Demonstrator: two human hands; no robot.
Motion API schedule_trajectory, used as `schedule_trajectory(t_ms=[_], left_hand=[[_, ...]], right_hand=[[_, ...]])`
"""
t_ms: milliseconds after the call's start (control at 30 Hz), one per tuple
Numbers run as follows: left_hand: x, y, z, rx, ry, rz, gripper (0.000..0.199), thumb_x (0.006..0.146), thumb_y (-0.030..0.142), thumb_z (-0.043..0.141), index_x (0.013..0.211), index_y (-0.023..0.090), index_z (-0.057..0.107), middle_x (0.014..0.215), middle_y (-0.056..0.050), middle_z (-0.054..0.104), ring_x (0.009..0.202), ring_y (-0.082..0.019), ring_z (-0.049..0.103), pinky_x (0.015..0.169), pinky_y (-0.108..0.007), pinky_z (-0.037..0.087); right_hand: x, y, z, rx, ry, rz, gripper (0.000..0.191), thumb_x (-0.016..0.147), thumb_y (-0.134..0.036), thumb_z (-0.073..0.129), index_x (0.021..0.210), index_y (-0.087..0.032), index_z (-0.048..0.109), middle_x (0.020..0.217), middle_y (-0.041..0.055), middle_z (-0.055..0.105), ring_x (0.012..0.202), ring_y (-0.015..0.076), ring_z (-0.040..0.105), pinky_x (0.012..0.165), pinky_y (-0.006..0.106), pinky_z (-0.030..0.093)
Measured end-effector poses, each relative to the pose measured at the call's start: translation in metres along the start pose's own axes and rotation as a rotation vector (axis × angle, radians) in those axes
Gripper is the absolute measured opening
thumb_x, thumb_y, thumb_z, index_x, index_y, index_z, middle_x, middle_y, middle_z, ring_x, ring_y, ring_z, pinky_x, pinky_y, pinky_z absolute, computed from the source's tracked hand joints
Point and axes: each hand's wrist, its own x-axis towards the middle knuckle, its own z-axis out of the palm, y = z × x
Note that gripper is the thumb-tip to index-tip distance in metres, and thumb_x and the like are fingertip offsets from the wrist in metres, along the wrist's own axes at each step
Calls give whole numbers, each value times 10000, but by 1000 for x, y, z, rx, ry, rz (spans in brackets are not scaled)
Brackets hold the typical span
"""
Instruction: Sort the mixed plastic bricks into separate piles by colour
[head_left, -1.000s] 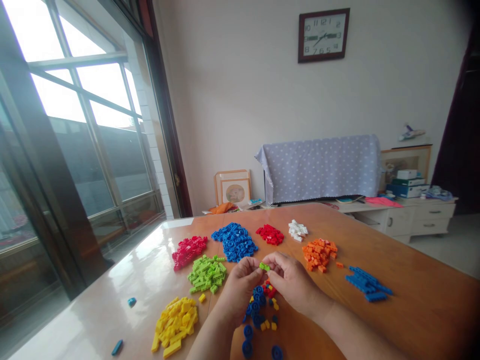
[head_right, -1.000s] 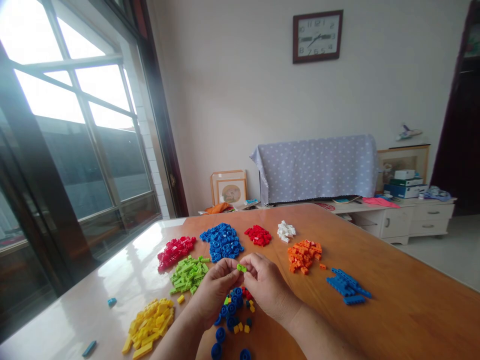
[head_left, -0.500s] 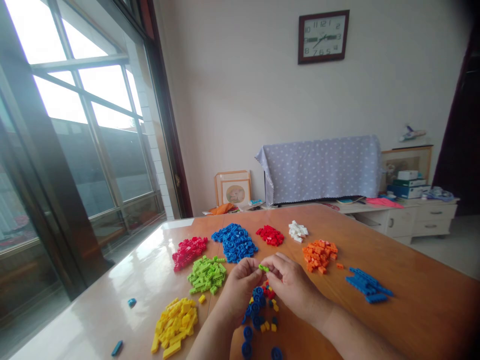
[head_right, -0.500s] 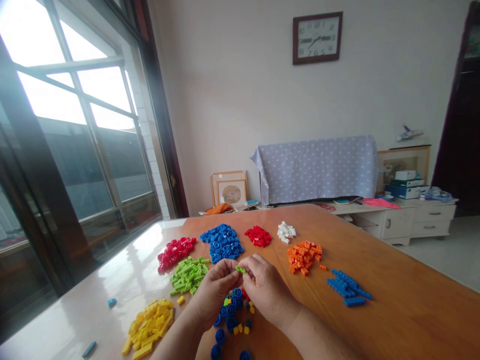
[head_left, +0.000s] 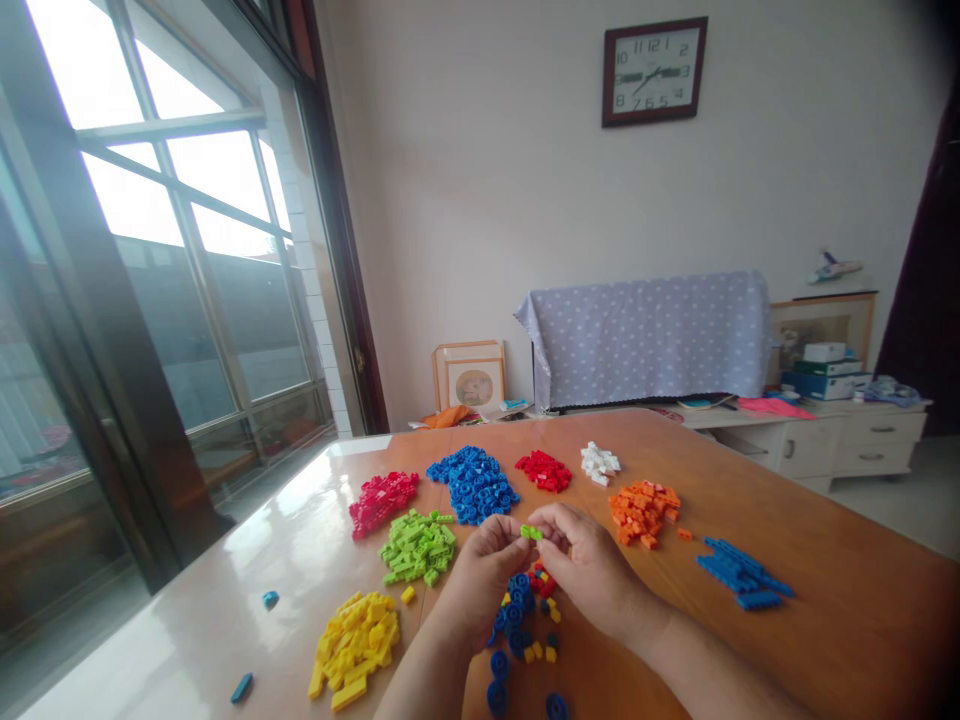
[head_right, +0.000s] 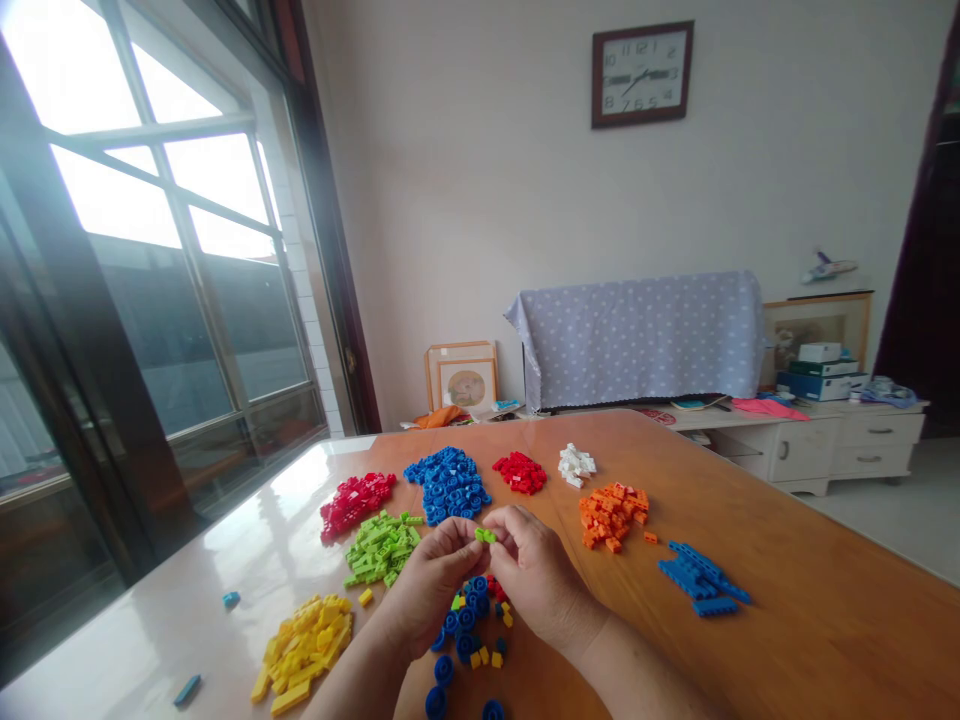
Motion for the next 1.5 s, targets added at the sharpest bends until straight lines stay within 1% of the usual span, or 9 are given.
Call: schedule_trajectory(t_ms=[200,400,600,833,1000,1167,1367,1433,1500], left_hand=[[2,-4,-3,-50,-8,10,307,740,375,769,835,152,579,822,-33,609,754,-116,558,756,-249,429],[3,-7,-4,-34,44,-4,326,698,364,789,819,153,571,793,-42,629,699,-119,574,718,-255,435],[8,-8,-13,58,244,25,302,661,329,770,805,169,558,734,-22,617,673,-141,590,680,-265,431],[8,3,-60,680,684,183,89,737,217,598,821,190,610,708,-11,609,659,-153,533,625,-255,337],[-1,6,-79,916,867,198,27,749,194,560,750,209,583,662,-15,569,658,-179,502,628,-271,276],[-4,7,-81,1006,904,168,58,793,202,533,794,210,591,706,-52,595,694,-215,538,654,-290,298],[-2,16,-73,1088,919,187,341,841,163,461,1159,157,587,1019,-143,672,966,-253,610,804,-314,388],[0,15,-65,1065,849,201,303,847,183,470,1118,164,602,964,-116,682,918,-230,618,777,-299,405],[1,12,-52,979,694,185,199,850,244,507,990,179,632,827,-69,671,787,-196,610,697,-274,408]], right_hand=[[0,1,1,119,-16,71,156,832,-219,557,966,-225,638,861,37,664,757,177,600,701,297,483],[-2,6,-1,139,-24,81,153,832,-282,588,967,-226,634,875,38,671,790,190,610,733,304,489],[-2,20,-3,89,-9,111,232,826,-342,599,1025,-230,636,909,51,683,828,210,615,774,327,495],[-2,31,-2,44,5,110,248,826,-354,584,1030,-226,643,904,54,684,813,207,618,770,329,503],[-1,31,-4,24,9,124,254,823,-355,585,1026,-223,658,901,50,687,810,205,626,774,331,504],[-1,28,-4,47,16,143,269,819,-373,588,1026,-218,662,920,59,699,815,206,631,775,328,510],[-1,28,-3,11,-6,127,272,837,-370,558,1038,-213,651,908,50,694,816,199,637,774,318,518],[-2,28,-2,-5,-29,126,265,844,-363,544,1042,-216,641,908,41,689,823,193,640,779,311,519],[-2,29,0,-9,-52,127,254,843,-354,541,1041,-219,626,902,33,687,825,186,642,778,303,518]])
